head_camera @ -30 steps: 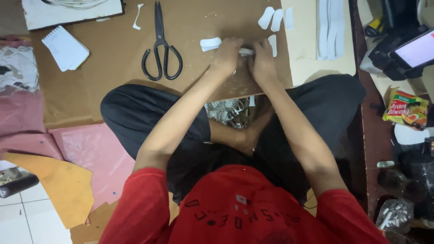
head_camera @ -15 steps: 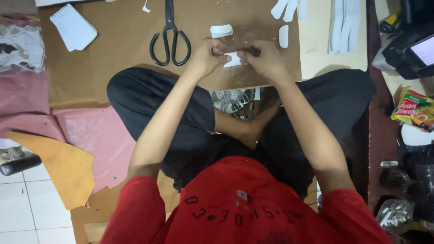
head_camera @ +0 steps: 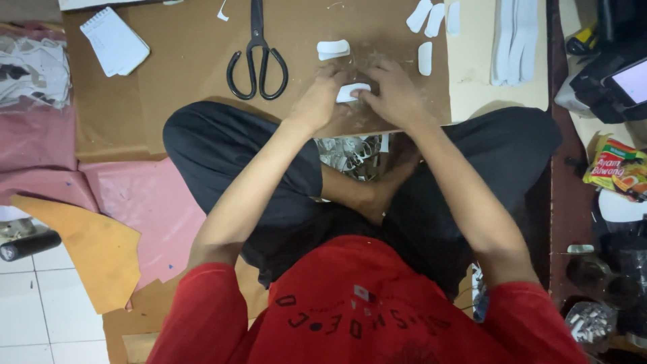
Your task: Sorting small white fabric or foam components and placing them into a plastic bag.
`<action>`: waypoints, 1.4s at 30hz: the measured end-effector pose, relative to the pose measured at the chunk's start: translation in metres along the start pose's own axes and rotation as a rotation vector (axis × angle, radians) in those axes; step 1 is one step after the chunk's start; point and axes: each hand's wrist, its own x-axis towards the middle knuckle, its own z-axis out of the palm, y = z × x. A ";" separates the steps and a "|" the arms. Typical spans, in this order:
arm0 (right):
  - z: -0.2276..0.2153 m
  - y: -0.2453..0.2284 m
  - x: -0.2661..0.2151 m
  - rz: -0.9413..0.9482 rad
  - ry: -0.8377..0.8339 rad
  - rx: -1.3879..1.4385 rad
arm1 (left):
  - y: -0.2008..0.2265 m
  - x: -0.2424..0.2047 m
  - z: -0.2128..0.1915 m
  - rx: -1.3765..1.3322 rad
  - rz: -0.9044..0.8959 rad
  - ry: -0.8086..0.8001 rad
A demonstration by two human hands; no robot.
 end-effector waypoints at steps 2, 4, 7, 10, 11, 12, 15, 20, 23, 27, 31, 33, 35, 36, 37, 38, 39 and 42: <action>-0.007 -0.001 0.009 -0.020 -0.111 -0.075 | -0.002 0.003 0.002 0.029 0.049 0.025; -0.008 0.003 0.016 -0.037 -0.213 -0.152 | -0.005 0.008 0.008 0.059 0.105 0.048; 0.005 0.020 0.023 -0.205 -0.197 -0.240 | -0.016 0.014 0.023 0.174 0.014 0.003; 0.020 0.034 0.028 -0.240 -0.210 -0.414 | -0.026 0.015 0.036 0.264 0.016 0.000; 0.021 0.033 0.028 -0.229 -0.214 -0.441 | -0.027 0.015 0.038 0.300 -0.017 -0.023; 0.020 0.033 0.029 -0.219 -0.213 -0.472 | -0.027 0.017 0.040 0.338 -0.047 -0.043; 0.008 0.017 0.018 -0.061 -0.215 -0.231 | -0.007 -0.003 0.017 -0.105 -0.044 0.120; 0.001 -0.009 -0.014 0.189 0.025 0.072 | -0.003 -0.022 0.040 -0.639 -0.417 0.239; 0.015 -0.025 -0.015 0.364 0.129 0.197 | 0.015 -0.020 0.051 -0.960 -0.729 0.379; 0.030 -0.046 -0.015 0.591 0.004 0.411 | -0.050 -0.014 0.142 0.010 -0.175 0.387; 0.051 -0.041 -0.009 0.596 0.056 0.395 | 0.057 -0.001 0.034 -0.793 -0.706 0.193; 0.052 -0.039 -0.011 0.598 0.028 0.293 | 0.050 0.000 0.027 -0.804 -0.789 0.167; 0.047 -0.032 -0.013 0.597 0.018 0.281 | 0.007 -0.004 0.065 -0.747 -0.823 0.145; 0.044 -0.028 -0.014 0.596 0.007 0.266 | -0.014 -0.006 0.085 -0.693 -0.856 0.125; 0.037 -0.021 -0.015 0.594 0.005 0.264 | -0.020 -0.008 0.077 -0.695 -0.856 0.128; 0.030 -0.014 -0.016 0.457 0.030 0.072 | -0.025 -0.011 0.069 -0.557 -0.715 0.125; 0.024 -0.006 -0.018 0.317 0.053 -0.118 | -0.030 -0.014 0.062 -0.419 -0.572 0.121; -0.016 -0.012 -0.011 0.026 -0.111 -0.061 | -0.005 -0.015 0.010 -0.204 0.052 0.237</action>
